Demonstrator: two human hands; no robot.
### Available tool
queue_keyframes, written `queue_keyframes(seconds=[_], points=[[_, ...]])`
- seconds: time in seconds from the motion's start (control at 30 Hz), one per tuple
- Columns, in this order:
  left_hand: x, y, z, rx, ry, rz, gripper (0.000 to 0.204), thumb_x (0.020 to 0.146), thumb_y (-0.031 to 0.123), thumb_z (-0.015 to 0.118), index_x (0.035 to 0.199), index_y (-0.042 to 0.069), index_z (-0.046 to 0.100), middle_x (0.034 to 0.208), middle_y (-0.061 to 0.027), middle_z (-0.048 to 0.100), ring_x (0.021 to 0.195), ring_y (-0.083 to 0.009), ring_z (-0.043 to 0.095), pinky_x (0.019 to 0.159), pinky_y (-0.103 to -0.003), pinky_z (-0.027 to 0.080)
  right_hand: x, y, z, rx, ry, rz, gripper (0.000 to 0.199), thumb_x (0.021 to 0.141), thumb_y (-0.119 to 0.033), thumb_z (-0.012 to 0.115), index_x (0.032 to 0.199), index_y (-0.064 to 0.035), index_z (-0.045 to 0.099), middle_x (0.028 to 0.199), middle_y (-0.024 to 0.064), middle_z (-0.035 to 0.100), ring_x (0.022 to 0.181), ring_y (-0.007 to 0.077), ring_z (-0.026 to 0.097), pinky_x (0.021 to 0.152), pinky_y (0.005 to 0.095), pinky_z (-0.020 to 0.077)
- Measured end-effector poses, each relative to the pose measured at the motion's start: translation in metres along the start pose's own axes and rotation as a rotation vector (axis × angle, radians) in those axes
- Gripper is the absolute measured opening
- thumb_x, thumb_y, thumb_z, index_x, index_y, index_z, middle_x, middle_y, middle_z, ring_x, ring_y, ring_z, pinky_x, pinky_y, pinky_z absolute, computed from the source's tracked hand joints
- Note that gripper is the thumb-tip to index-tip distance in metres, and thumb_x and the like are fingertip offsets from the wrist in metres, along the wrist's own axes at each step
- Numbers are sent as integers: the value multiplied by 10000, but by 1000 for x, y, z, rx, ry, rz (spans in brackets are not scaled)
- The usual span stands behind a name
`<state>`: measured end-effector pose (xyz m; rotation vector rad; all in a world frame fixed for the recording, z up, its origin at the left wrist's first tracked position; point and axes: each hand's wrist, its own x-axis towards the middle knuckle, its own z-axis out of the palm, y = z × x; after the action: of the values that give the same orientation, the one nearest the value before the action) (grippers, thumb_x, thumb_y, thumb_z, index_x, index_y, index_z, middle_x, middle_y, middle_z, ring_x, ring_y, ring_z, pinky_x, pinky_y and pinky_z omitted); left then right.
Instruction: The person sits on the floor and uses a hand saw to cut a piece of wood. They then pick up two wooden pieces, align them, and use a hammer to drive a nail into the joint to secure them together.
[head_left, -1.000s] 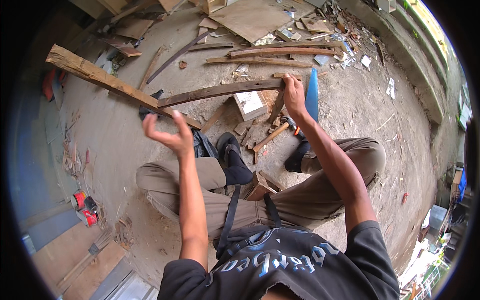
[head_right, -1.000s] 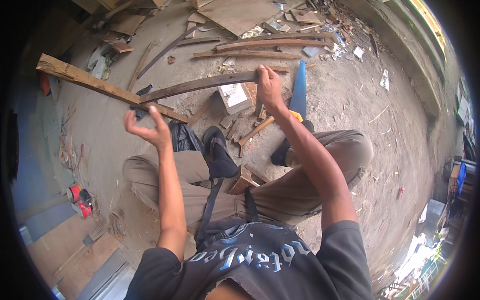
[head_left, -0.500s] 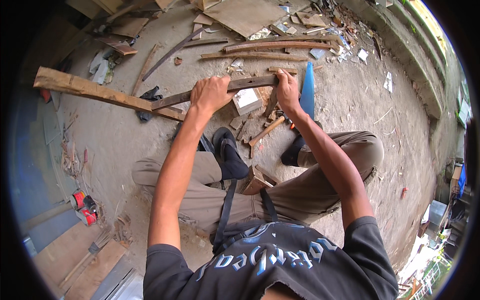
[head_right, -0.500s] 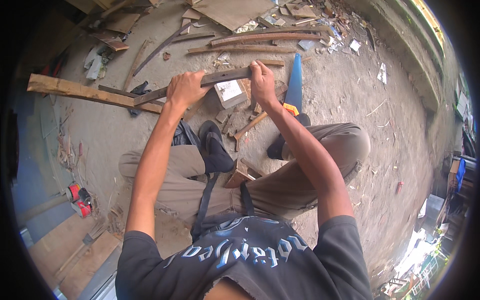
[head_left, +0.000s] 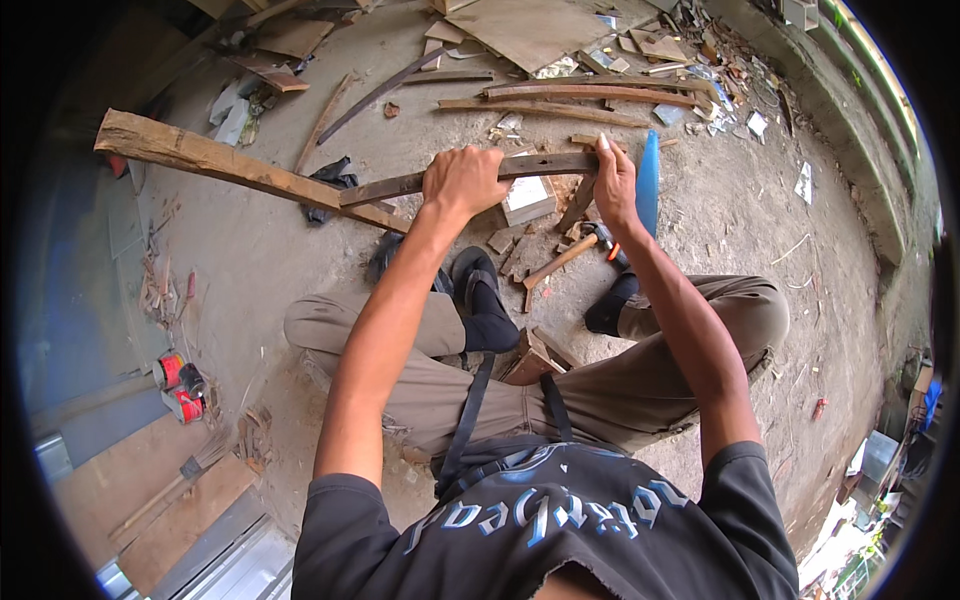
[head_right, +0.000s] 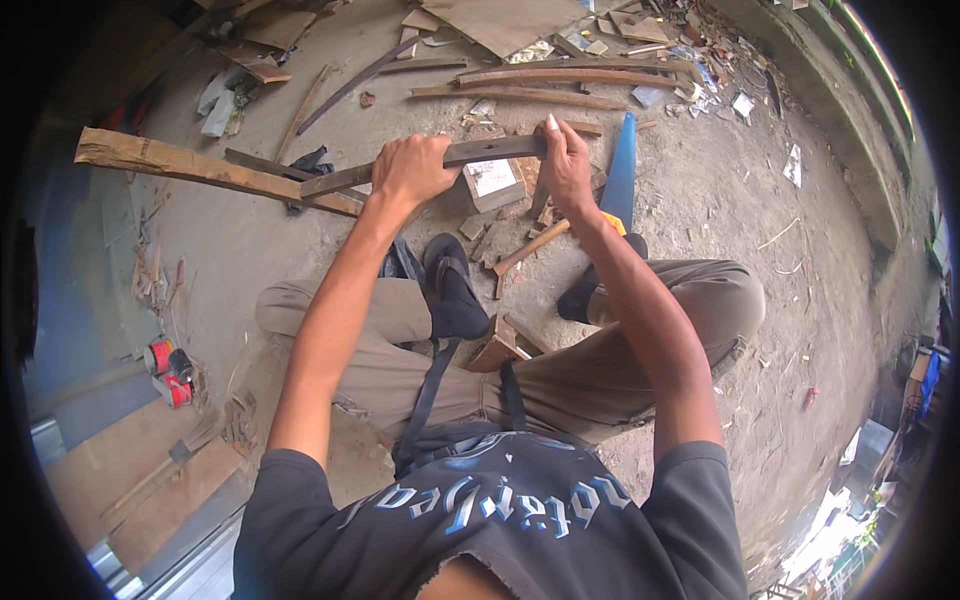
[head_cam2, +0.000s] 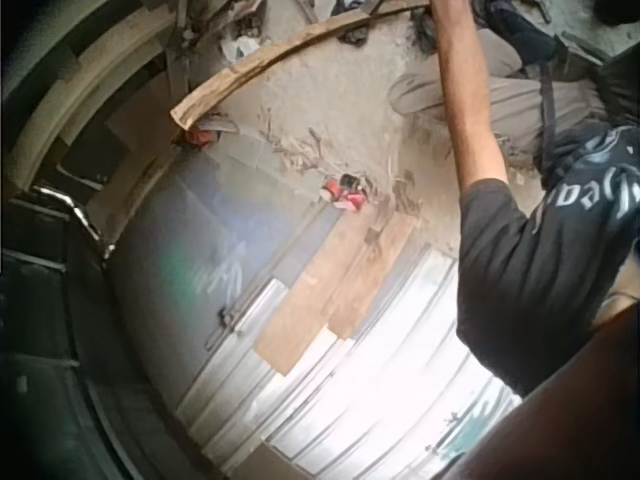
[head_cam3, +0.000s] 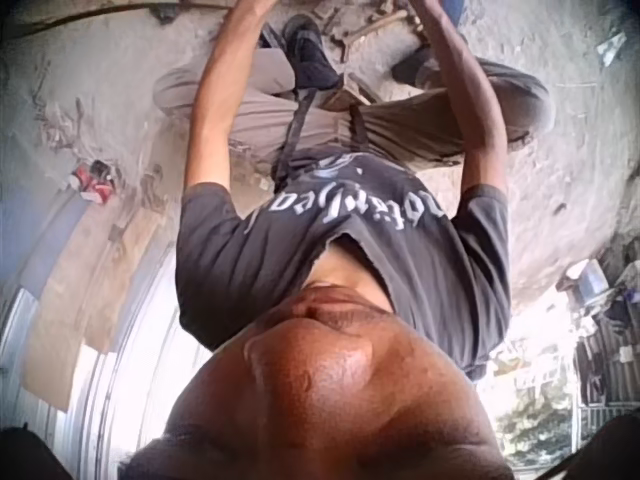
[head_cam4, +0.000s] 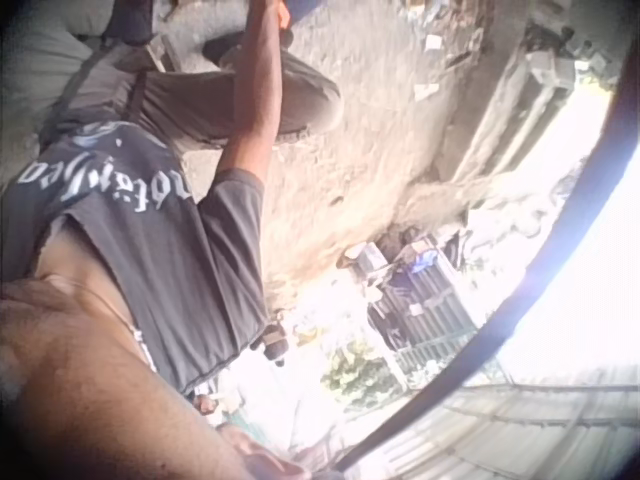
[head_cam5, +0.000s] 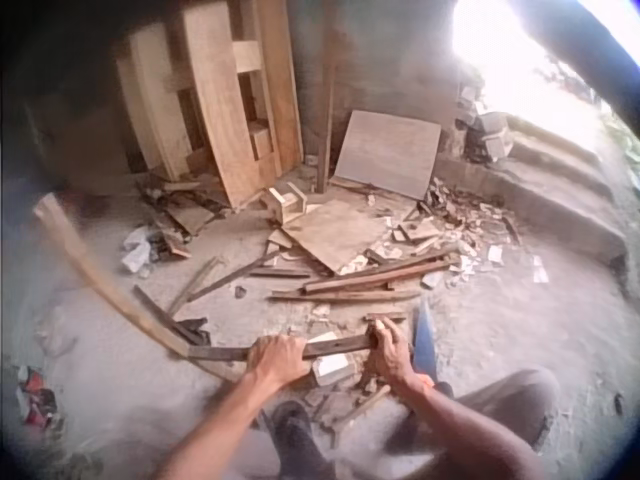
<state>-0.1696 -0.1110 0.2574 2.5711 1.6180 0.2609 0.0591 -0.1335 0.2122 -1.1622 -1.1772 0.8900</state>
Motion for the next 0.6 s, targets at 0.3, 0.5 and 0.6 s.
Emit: queue_keyframes(seconds=[0.3,0.5,0.6], points=[[-4,10,-10,-28,-93,-94,324,779,380,717,837,62,701,753,-212,683,722,-383,693,667,-469,551,-1,20,-10,-101,-46,-50,488,1033,-390,452,708,-26,429,639,-50,340,632,72,328,528,275,279],[-4,12,-8,15,-19,-45,206,756,243,717,827,51,690,719,-185,695,641,-308,711,563,-409,567,1,16,-10,-179,-30,-134,483,1032,-393,441,757,3,476,622,1,367,639,101,351,543,307,315],[-3,11,-8,-13,-59,-98,252,763,298,716,851,63,697,738,-201,687,695,-360,697,637,-451,556,0,10,-6,-223,-28,-119,464,1036,-378,427,815,20,520,635,49,413,643,132,379,565,331,342]])
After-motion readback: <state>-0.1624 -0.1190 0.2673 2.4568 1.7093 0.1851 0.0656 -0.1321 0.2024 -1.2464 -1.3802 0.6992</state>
